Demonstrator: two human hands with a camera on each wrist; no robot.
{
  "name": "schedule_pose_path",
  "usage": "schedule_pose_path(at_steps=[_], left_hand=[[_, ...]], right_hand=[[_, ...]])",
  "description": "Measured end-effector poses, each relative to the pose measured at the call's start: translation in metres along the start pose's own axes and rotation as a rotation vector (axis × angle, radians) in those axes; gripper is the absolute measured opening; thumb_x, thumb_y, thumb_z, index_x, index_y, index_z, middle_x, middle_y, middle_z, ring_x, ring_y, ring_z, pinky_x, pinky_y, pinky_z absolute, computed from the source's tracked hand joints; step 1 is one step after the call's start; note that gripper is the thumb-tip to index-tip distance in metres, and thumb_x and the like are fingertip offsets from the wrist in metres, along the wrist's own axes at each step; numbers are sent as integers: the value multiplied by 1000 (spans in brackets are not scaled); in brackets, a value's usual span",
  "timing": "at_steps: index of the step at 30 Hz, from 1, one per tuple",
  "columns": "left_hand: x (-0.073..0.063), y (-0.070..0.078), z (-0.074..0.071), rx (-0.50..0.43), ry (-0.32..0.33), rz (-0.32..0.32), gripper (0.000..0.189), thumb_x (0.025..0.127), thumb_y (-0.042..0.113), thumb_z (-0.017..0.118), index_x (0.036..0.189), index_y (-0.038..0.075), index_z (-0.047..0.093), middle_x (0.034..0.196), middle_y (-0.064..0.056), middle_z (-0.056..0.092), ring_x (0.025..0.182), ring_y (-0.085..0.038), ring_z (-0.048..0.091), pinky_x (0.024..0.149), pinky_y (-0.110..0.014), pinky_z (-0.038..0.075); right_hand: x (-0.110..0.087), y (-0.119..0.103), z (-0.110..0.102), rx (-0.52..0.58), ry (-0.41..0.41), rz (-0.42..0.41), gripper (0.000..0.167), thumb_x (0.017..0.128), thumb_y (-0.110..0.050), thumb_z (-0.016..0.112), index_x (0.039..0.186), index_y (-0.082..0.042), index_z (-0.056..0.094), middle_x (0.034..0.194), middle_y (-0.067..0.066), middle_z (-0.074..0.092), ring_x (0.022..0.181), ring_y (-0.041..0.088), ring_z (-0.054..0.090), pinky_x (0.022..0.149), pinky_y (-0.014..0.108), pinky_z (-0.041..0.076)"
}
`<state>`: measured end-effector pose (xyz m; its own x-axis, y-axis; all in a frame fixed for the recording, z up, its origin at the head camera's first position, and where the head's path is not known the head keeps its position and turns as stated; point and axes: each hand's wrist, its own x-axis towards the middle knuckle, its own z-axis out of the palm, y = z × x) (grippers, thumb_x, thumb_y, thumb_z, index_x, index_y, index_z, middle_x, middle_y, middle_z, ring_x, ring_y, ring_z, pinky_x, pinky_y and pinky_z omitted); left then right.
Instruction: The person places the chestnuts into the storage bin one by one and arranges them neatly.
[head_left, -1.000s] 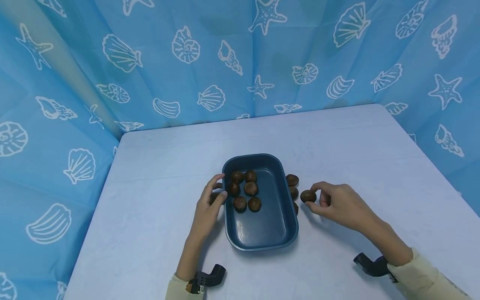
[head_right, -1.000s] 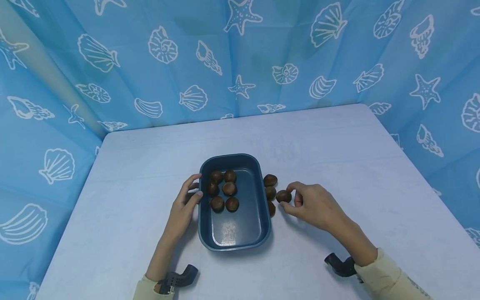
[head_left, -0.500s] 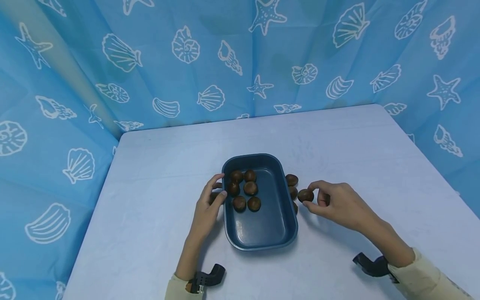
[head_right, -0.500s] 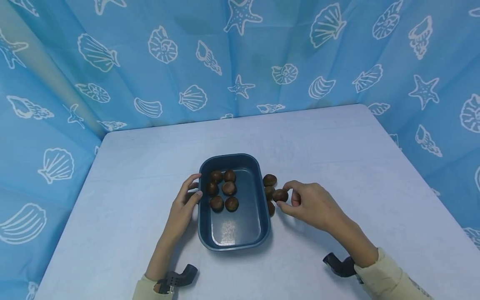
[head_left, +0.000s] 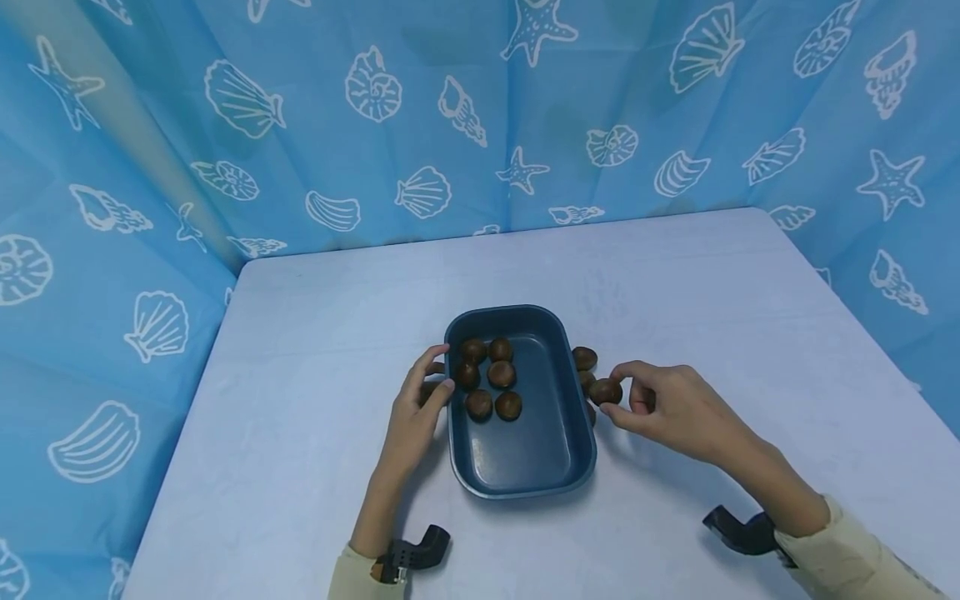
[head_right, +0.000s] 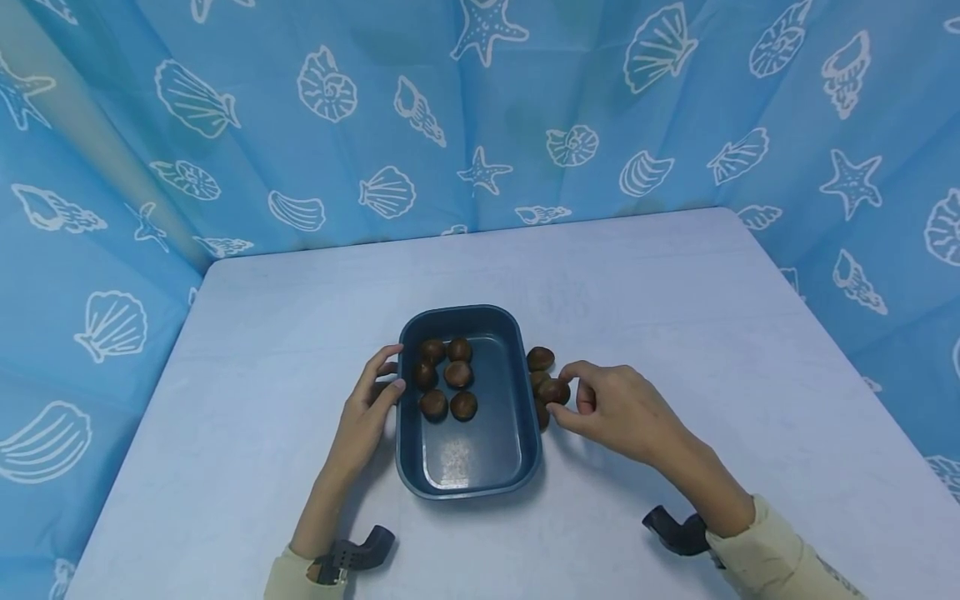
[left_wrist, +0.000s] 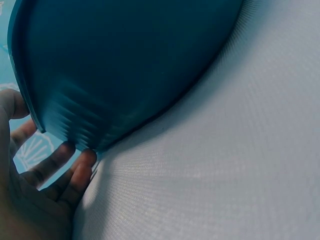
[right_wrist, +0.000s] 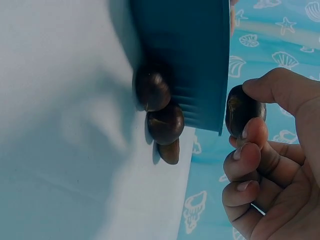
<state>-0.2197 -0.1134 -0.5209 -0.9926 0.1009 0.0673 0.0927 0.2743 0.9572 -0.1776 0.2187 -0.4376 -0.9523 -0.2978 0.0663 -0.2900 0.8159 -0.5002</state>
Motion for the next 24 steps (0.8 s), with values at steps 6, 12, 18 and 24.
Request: schedule_pose_path(at_steps=[6,12,18,24], left_hand=[[-5,21,-2,5,-7,-20,47,104,19,52,150,24,45,136,-14,53,117,-32,60,95,-49,51],[-13,44,-5,10,-12,-15,47,103,17,52,149,18,46,135,-17,54,116,-32,60,95,-48,51],[-13,44,-6,4,-11,-16,47,103,17,52,149,18,46,135,-18,53,116,-33,60,95,-49,51],[-13,44,-5,7,-9,-16,46,103,17,52,149,18,46,134,-16,54,115,-33,61,94,-48,52]], right_hand=[[1,-6,1,4,-13,-10,27,86,-29,78,107,-15,69,63,-13,48,52,5,44,46,24,38],[2,-12,1,9,-20,-12,24,86,-27,78,105,-16,68,61,-13,48,52,6,44,46,24,38],[4,-16,4,15,-25,-25,30,87,-28,78,109,-11,68,62,-14,48,52,5,44,47,24,39],[5,-19,7,24,-27,-39,34,87,-29,78,112,-9,69,61,-14,48,52,4,44,46,24,38]])
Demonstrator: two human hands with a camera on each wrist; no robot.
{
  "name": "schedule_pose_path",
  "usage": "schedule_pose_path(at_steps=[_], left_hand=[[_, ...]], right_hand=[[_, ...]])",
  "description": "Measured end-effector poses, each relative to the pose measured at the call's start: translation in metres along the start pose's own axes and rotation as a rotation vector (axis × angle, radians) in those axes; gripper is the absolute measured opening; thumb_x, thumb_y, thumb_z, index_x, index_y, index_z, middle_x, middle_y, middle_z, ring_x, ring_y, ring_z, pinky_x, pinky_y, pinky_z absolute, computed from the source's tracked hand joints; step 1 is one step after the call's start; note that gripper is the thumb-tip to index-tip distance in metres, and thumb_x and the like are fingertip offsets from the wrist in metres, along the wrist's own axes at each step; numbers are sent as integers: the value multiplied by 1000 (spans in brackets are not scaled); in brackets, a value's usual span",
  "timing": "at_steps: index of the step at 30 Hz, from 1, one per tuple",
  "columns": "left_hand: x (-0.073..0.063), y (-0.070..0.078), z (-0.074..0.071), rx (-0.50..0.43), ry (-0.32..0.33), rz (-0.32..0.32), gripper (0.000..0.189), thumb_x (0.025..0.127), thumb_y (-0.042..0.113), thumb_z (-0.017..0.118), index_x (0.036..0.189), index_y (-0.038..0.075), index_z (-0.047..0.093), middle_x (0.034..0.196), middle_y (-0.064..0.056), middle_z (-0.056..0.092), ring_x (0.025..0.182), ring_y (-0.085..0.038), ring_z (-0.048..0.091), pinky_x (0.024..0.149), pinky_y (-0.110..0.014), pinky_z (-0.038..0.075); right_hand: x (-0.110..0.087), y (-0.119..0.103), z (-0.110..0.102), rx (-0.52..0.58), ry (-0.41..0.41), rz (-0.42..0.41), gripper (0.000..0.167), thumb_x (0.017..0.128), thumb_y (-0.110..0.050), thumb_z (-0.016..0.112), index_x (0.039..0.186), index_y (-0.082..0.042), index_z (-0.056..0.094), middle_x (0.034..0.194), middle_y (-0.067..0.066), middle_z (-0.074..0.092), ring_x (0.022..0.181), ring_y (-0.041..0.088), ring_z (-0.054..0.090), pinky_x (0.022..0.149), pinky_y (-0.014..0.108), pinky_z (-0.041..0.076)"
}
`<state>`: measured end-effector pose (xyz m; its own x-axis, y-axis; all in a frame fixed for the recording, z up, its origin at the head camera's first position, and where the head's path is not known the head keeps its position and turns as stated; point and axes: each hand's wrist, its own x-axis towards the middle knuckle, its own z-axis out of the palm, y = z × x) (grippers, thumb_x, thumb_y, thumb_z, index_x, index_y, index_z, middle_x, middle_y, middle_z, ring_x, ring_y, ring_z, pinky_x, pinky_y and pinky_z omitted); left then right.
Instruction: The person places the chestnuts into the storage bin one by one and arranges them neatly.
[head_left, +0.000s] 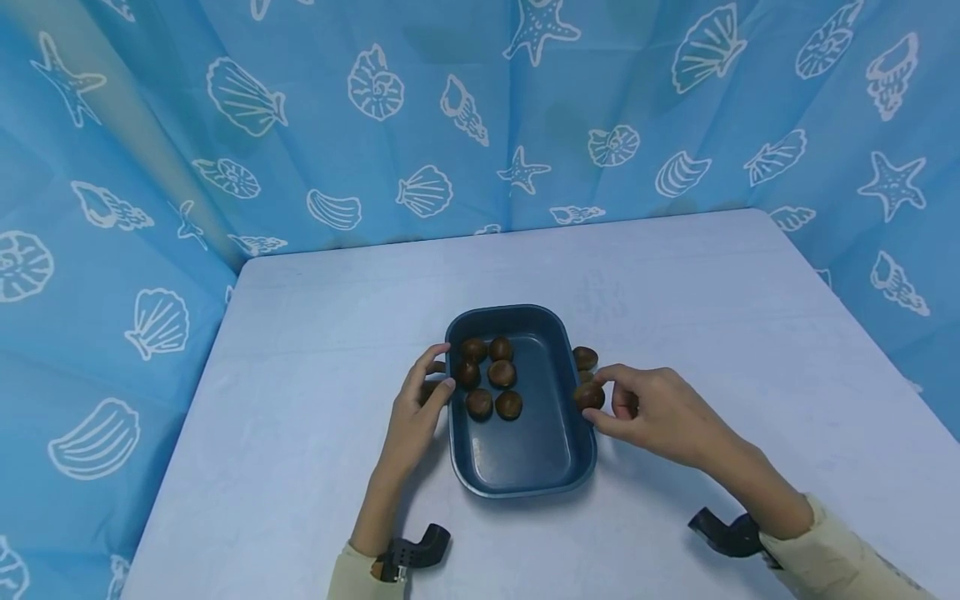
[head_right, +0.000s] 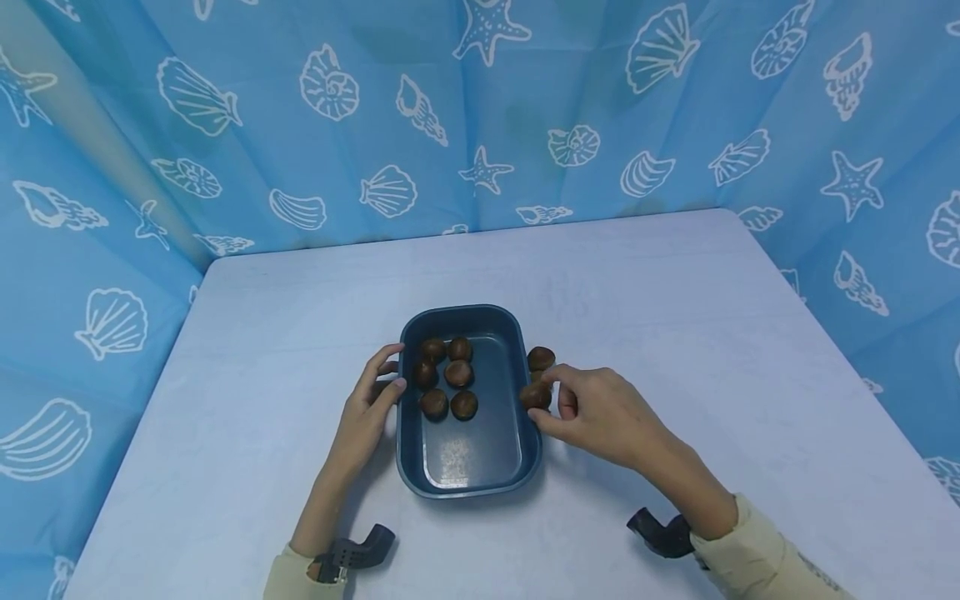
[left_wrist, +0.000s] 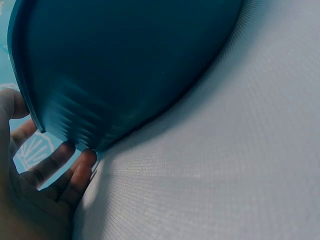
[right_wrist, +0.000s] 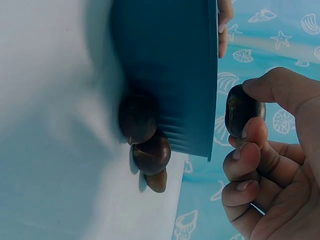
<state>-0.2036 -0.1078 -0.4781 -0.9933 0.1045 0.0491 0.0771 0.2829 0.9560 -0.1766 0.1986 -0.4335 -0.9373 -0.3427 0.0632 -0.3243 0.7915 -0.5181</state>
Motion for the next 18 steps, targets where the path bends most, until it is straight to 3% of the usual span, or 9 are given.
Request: schedule_pose_path(at_steps=[18], left_hand=[[1,-1,-2,-10,-15,14,47,103,15,52,150,16,46,134,-20,53,111,-30,62,92,-47,52]], right_hand=[[4,-8,8,33,-18,-26,29,87,-30,77,109,-13,68,62,-15,48,51,2,45,46,23,39]])
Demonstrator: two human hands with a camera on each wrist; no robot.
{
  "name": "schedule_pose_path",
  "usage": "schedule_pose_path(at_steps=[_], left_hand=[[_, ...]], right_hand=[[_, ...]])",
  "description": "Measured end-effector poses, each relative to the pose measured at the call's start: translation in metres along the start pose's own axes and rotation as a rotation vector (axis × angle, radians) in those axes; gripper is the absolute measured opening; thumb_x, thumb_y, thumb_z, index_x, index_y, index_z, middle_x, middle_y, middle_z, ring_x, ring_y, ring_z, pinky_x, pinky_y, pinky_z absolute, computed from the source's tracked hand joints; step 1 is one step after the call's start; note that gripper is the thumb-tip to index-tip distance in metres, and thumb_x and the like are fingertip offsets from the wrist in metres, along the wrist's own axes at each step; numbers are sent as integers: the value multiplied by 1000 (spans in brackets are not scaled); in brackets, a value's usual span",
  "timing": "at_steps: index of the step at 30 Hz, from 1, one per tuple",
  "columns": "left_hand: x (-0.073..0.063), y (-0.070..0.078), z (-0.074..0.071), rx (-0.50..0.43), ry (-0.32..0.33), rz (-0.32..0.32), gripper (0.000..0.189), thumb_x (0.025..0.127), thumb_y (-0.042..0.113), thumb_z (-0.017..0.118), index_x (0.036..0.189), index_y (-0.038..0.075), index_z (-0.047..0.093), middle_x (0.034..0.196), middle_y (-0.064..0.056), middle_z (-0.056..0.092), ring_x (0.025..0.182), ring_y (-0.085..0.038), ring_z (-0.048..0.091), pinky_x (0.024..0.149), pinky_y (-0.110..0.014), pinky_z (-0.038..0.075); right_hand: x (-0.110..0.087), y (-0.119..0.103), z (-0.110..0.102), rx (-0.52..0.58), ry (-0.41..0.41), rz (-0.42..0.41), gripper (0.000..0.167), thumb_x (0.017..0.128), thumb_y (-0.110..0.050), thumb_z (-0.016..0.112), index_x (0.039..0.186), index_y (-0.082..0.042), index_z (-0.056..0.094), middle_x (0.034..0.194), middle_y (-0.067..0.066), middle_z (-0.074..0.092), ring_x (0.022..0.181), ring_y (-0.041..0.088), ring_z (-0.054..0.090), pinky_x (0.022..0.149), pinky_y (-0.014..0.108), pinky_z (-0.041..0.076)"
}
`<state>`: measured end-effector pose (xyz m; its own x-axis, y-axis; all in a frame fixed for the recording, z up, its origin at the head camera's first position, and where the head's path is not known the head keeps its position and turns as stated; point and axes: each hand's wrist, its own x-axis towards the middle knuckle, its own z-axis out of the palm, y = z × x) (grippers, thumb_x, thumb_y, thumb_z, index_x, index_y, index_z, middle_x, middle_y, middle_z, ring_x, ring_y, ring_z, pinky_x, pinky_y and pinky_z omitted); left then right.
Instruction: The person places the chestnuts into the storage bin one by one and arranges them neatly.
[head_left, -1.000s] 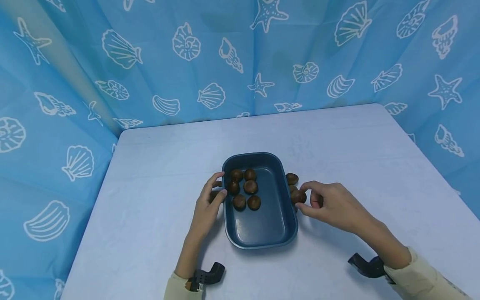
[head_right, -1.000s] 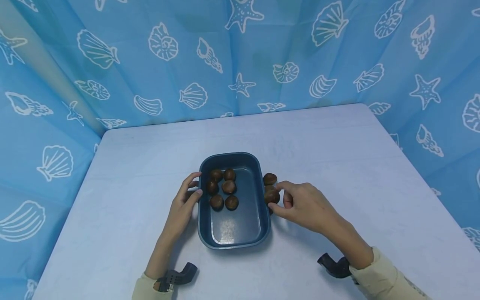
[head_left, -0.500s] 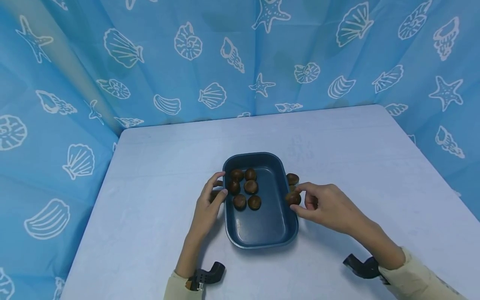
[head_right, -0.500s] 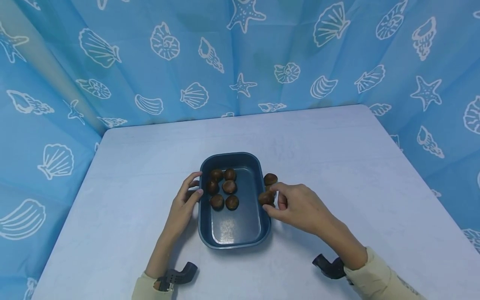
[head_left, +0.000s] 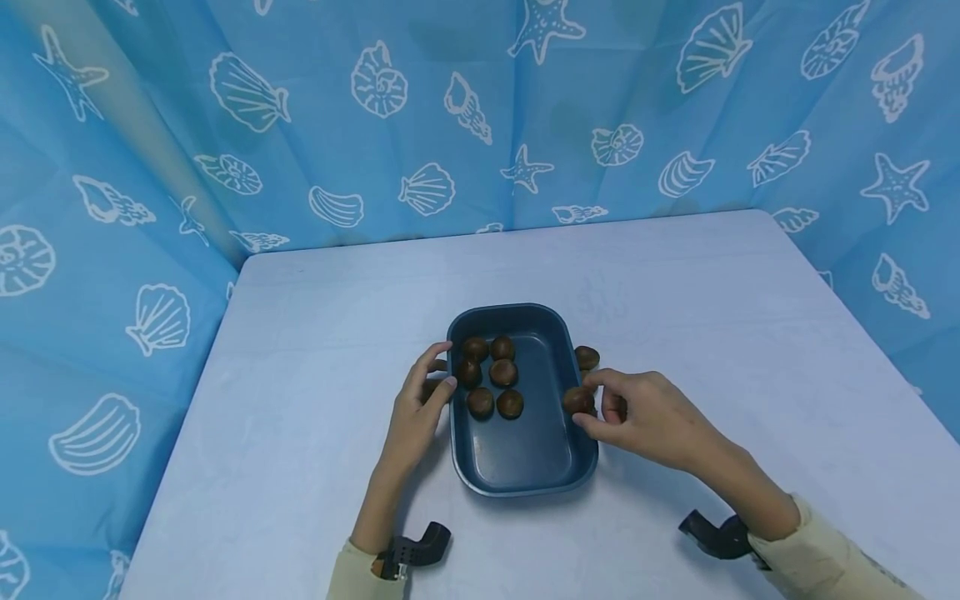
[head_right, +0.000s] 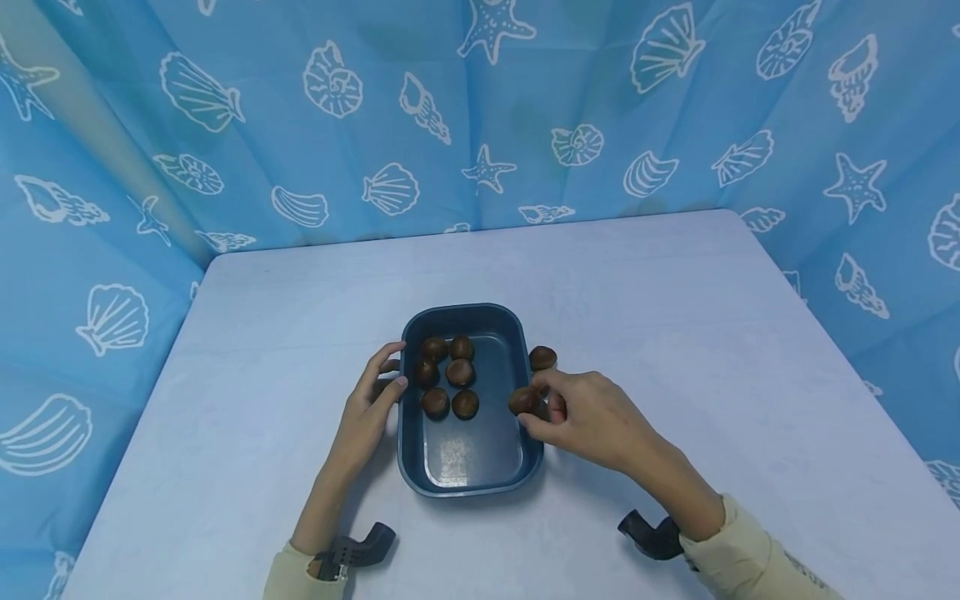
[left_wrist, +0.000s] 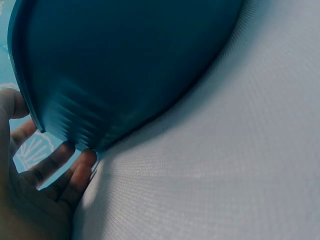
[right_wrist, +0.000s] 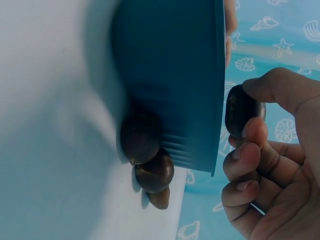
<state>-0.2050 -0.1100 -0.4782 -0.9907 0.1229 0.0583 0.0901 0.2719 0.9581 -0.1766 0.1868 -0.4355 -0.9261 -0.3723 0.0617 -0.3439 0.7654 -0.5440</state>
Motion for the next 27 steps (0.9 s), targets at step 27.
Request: schedule_pose_path(at_steps=[27], left_hand=[[0,1,-1,-3,-3,8,47,103,16,52,149,17,47,134,-17,53,112,-31,62,93,-47,52]], right_hand=[[8,-12,13,6,-14,-52,37,89,-35,76,114,-9,69,59,-16,46,48,1,43,45,23,39]])
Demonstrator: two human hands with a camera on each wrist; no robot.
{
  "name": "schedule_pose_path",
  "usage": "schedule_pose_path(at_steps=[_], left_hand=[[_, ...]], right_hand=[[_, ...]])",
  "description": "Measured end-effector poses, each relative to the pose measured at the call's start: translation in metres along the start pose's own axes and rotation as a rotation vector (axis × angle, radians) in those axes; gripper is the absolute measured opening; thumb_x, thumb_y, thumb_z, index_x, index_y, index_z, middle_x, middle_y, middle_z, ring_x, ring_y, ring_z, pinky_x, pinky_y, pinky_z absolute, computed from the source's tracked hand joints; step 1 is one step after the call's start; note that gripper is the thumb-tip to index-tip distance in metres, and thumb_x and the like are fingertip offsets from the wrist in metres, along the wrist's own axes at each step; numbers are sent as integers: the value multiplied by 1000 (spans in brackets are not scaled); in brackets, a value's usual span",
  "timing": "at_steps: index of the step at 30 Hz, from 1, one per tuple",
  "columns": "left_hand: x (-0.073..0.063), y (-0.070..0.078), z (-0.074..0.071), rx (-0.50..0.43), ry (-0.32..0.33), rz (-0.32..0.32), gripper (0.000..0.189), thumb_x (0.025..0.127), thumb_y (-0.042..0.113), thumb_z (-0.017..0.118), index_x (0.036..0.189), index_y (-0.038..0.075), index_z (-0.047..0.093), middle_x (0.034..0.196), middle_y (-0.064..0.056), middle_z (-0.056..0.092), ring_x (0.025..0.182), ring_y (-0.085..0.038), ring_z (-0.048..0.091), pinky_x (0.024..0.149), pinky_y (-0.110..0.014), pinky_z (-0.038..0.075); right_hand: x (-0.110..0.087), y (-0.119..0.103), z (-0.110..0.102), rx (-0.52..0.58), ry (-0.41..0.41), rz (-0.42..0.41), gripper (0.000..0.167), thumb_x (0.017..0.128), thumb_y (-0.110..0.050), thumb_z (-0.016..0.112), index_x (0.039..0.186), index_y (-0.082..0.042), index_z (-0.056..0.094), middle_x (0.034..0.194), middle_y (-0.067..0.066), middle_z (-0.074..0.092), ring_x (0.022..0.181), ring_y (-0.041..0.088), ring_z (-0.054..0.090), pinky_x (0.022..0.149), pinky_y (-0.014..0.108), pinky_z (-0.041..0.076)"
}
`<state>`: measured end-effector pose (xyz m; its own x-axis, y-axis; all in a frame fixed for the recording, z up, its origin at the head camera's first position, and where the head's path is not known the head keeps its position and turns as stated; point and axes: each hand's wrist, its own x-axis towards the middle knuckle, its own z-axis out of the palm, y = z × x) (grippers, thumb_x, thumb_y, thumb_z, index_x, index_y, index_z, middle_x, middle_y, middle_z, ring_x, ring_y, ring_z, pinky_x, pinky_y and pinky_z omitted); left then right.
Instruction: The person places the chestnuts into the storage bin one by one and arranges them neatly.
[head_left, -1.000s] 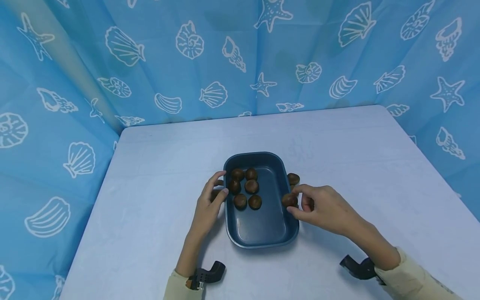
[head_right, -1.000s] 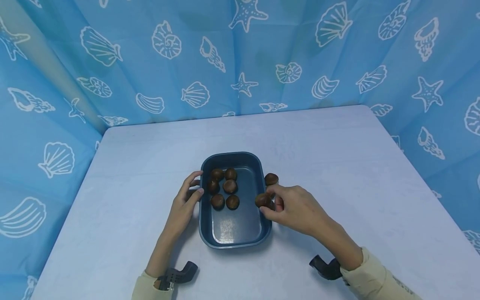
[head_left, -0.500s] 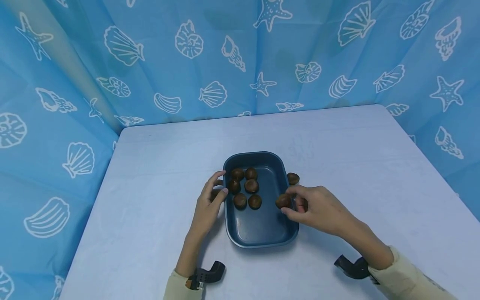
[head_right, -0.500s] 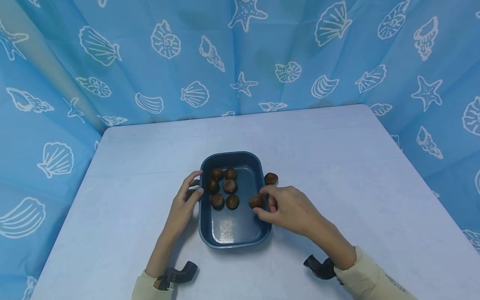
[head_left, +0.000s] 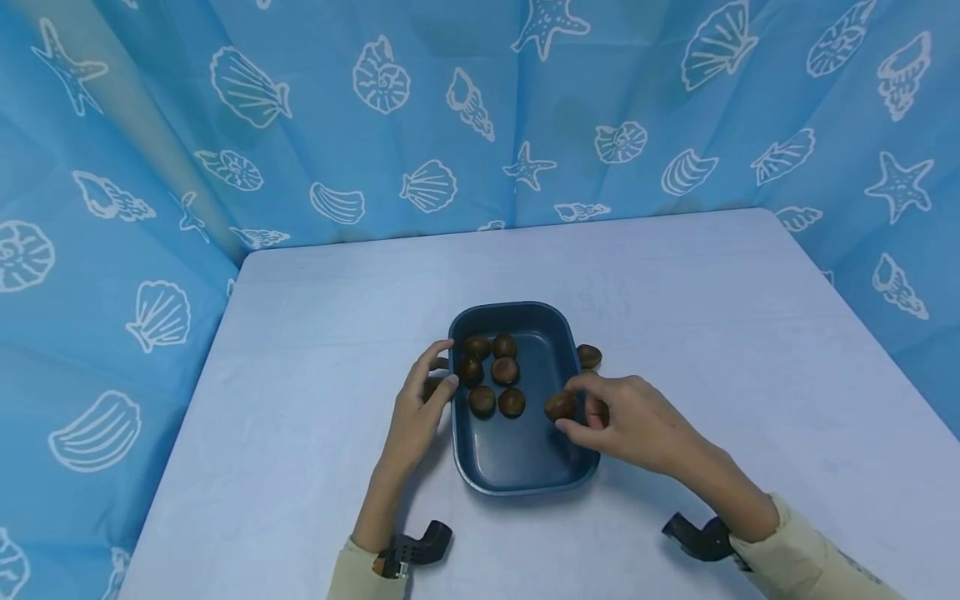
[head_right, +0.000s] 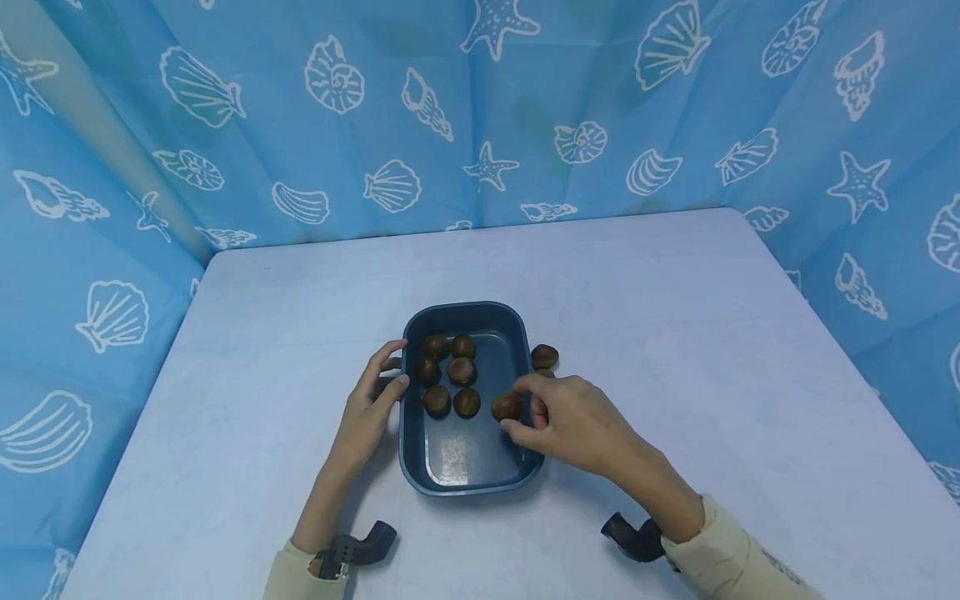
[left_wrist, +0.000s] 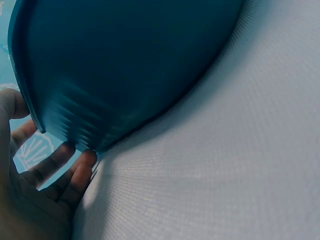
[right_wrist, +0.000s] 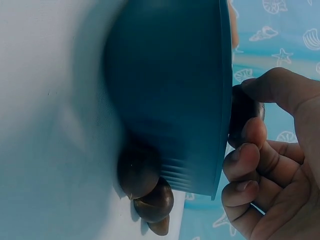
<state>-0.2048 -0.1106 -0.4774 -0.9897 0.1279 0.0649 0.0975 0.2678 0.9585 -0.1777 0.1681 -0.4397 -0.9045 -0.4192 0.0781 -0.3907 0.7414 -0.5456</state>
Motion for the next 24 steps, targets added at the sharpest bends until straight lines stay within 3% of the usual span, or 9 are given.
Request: schedule_pose_path(at_steps=[24], left_hand=[[0,1,-1,-1,-5,8,47,103,15,52,149,16,46,133,-18,53,110,-32,62,92,-47,52]], right_hand=[[10,-16,13,17,-35,-85,34,88,-33,77,112,-10,69,59,-19,46,49,-2,43,47,22,42]])
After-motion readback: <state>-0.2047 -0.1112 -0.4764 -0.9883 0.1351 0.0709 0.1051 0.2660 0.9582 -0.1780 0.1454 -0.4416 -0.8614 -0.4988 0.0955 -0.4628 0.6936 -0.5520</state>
